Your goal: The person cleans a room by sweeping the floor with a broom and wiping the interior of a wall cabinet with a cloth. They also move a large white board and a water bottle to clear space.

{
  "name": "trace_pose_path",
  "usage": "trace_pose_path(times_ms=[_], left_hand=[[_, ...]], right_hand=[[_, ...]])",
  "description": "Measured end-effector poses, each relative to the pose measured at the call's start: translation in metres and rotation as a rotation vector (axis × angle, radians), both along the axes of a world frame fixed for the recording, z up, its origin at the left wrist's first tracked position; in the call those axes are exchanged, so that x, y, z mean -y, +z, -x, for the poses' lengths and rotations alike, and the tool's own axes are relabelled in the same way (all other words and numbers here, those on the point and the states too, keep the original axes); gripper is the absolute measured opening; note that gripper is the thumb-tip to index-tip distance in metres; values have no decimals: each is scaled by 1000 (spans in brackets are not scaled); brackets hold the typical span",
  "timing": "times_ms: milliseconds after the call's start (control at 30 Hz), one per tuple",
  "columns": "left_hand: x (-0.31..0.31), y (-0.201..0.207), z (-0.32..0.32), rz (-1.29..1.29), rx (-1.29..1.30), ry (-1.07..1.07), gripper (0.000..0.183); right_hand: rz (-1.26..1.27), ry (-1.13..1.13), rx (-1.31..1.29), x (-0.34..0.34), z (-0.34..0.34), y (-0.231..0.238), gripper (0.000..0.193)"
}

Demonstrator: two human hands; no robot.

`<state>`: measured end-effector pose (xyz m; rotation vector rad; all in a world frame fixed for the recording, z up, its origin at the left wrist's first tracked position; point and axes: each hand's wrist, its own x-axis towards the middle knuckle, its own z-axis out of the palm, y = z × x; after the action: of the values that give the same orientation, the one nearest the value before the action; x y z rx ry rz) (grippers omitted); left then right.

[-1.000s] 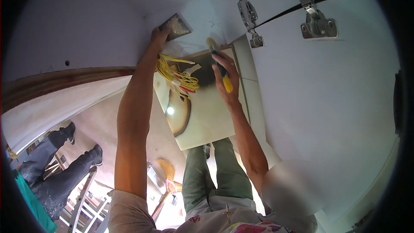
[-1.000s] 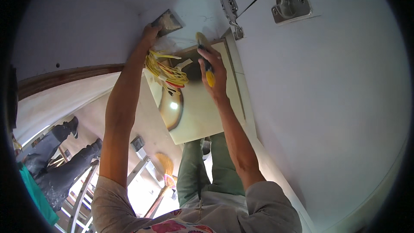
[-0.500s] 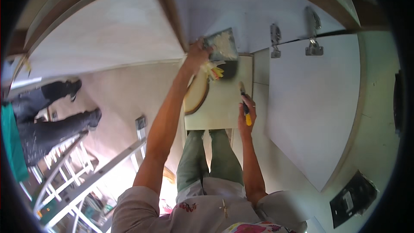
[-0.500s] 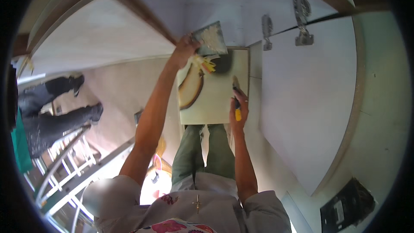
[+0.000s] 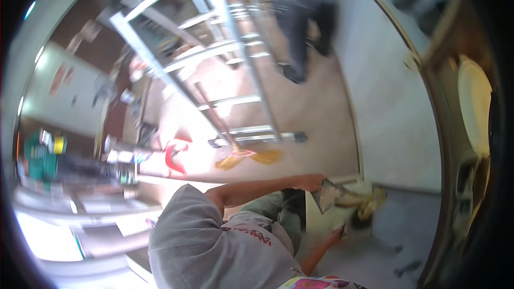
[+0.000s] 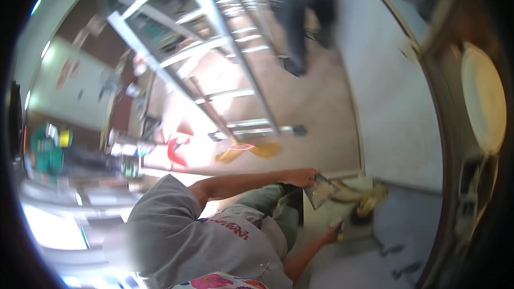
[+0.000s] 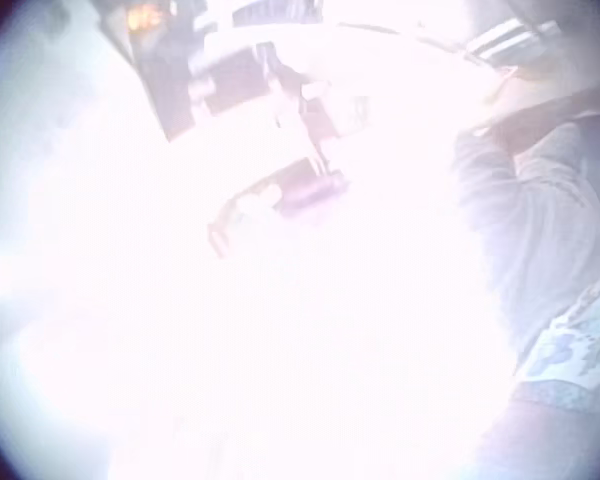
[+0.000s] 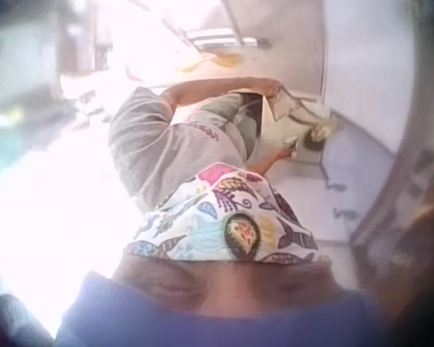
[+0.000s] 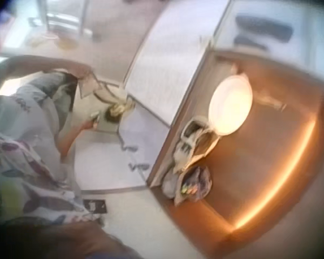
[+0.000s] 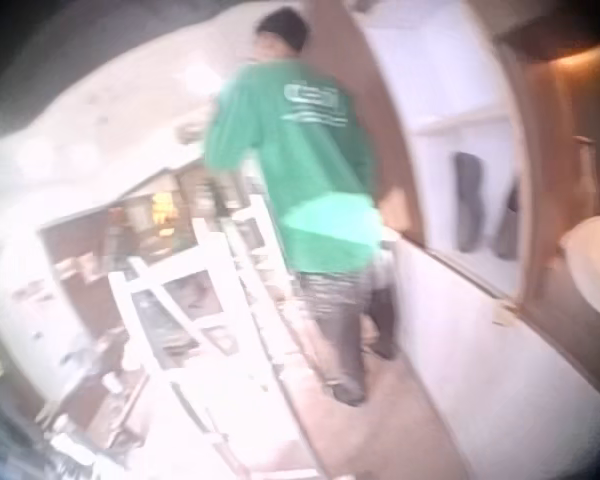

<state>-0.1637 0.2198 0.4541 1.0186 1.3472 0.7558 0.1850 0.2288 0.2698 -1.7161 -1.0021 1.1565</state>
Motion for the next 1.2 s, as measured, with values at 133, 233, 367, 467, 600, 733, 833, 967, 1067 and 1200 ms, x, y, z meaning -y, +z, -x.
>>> trace_pose_path(times_ms=[133,233,367,467,600,733,833,967,1067,1200], left_hand=[[74,26,-1,-9,-164,286,46],[120,16,-11,-16,-151,459,46],[178,5,-15,-51,-91,672,41],[217,6,-15,9,136,888,47],[278,13,-7,89,341,1203,55],[357,-37,-11,-6,499,1569,47],[398,-53,-11,-79,572,1764,45],[446,-83,1,-149,642,2026,47],[523,-135,50,-67,158,1908,29],[687,-199,120,180,-1424,1491,28]], right_hand=[[17,263,-75,-27,-15,-5,36],[152,446,-17,-55,-13,-5,37],[229,420,-182,-67,8,10,38],[242,504,-186,-66,16,21,38],[292,507,-189,-50,23,27,36],[347,520,-100,-21,33,37,34],[308,562,-6,-4,43,47,34],[370,559,-79,1,53,38,34],[243,545,11,28,91,79,36],[277,752,-12,34,129,95,35]])
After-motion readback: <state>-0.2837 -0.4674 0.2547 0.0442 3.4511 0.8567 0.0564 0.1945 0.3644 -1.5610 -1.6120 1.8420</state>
